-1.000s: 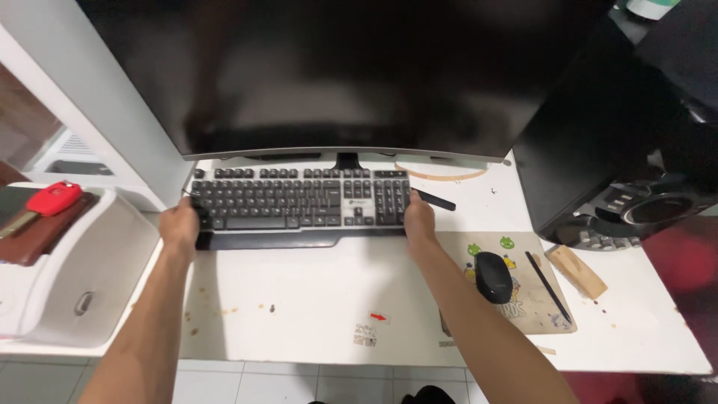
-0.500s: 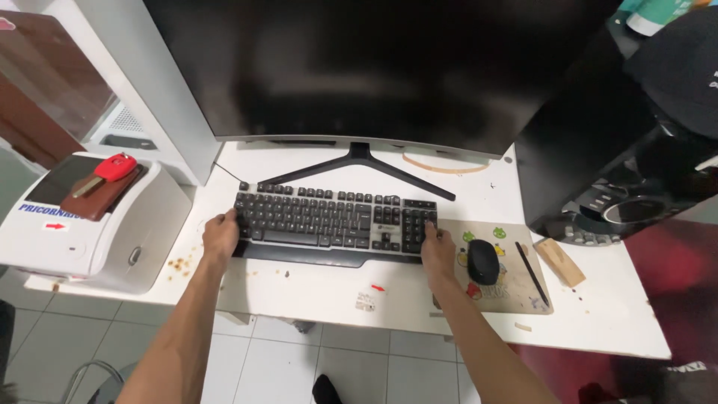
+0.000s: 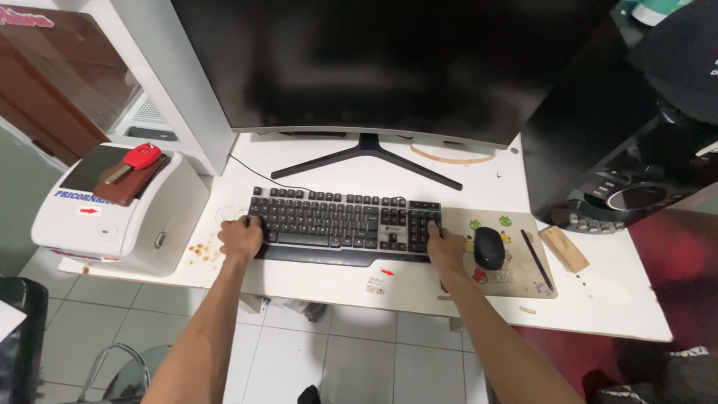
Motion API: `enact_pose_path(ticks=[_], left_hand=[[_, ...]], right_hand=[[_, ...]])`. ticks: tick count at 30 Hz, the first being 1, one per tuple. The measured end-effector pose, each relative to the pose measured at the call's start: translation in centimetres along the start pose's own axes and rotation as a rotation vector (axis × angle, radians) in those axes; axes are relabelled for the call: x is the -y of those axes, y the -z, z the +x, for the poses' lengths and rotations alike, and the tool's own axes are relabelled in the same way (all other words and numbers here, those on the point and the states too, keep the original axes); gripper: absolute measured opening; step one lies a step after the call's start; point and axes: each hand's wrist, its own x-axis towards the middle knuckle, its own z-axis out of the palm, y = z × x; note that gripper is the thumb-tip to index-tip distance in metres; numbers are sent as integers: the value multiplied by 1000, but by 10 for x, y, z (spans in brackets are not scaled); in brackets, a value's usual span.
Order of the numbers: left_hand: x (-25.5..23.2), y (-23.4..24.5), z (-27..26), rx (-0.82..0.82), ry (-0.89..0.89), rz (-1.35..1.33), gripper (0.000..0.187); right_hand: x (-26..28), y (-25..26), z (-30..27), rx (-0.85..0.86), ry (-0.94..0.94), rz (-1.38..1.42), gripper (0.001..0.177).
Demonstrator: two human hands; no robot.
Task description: Organize a desk by moving a hat, keyboard, and mouse, and sorting through various papers and envelopes.
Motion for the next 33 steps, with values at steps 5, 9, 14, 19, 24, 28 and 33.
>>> enact_pose_path(ticks=[5,9,14,19,24,28,33], left_hand=[[20,-21,49,26,-29,9,49],[-17,9,28,122,-1,-46,64],[-59,59,-26,245,75,-333,70],[-102,98,-73,286,144,-462,79],[-99,90,-61,308,181,-527,76],[-76,66,-21,298,154,-620,64],[-54,41,22,317,135,-780,52]], right_hand=[[-3,-3,9,-24,7,-101,65],[28,3,-1,-26,-73,58,78],[85,21,-40,-20,-217,45,76],[104,28,-64,-13,-242,298,82],[-26,20,89,199,-293,616,38],[-17,21,89,214,-292,683,24],[-11,21,86,248,-272,714,20]])
